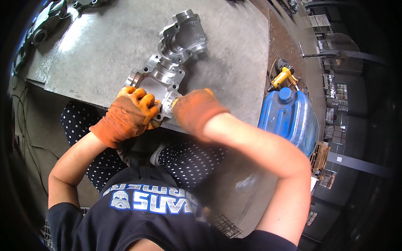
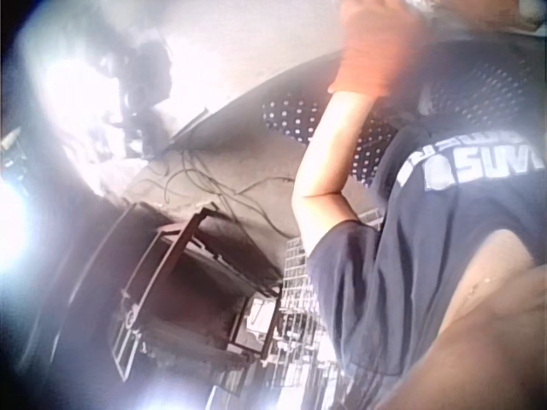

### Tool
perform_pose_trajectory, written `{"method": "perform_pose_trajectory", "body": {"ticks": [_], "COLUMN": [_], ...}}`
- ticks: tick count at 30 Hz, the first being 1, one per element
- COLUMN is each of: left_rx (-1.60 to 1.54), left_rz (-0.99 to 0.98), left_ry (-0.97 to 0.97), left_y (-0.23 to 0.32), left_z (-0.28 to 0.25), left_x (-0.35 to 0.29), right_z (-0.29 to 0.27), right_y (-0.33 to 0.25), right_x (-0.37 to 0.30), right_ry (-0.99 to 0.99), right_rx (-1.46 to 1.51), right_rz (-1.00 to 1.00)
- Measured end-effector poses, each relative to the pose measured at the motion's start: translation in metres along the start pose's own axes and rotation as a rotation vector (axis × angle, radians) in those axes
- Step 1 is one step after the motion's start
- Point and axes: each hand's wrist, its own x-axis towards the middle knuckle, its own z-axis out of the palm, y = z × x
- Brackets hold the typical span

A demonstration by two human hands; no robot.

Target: The person picks up and turns over metal components on a metal table, using their hands to check the surfaces.

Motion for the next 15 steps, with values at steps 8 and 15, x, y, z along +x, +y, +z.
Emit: {"method": "perform_pose_trajectory", "body": {"ticks": [8,15], "left_rx": [0.052,0.086], "left_rz": [0.039,0.056], "left_ry": [-0.081,-0.069], "left_y": [-0.007,-0.005], "left_z": [-0.007,-0.008], "left_x": [0.001,0.001], "right_z": [-0.011,0.002], "right_y": [0.030,0.048], "right_x": [0.014,0.015], "right_ry": [-0.111,0.016], "right_rx": [0.003,0.154], "right_rz": [-0.284,-0.444]}}
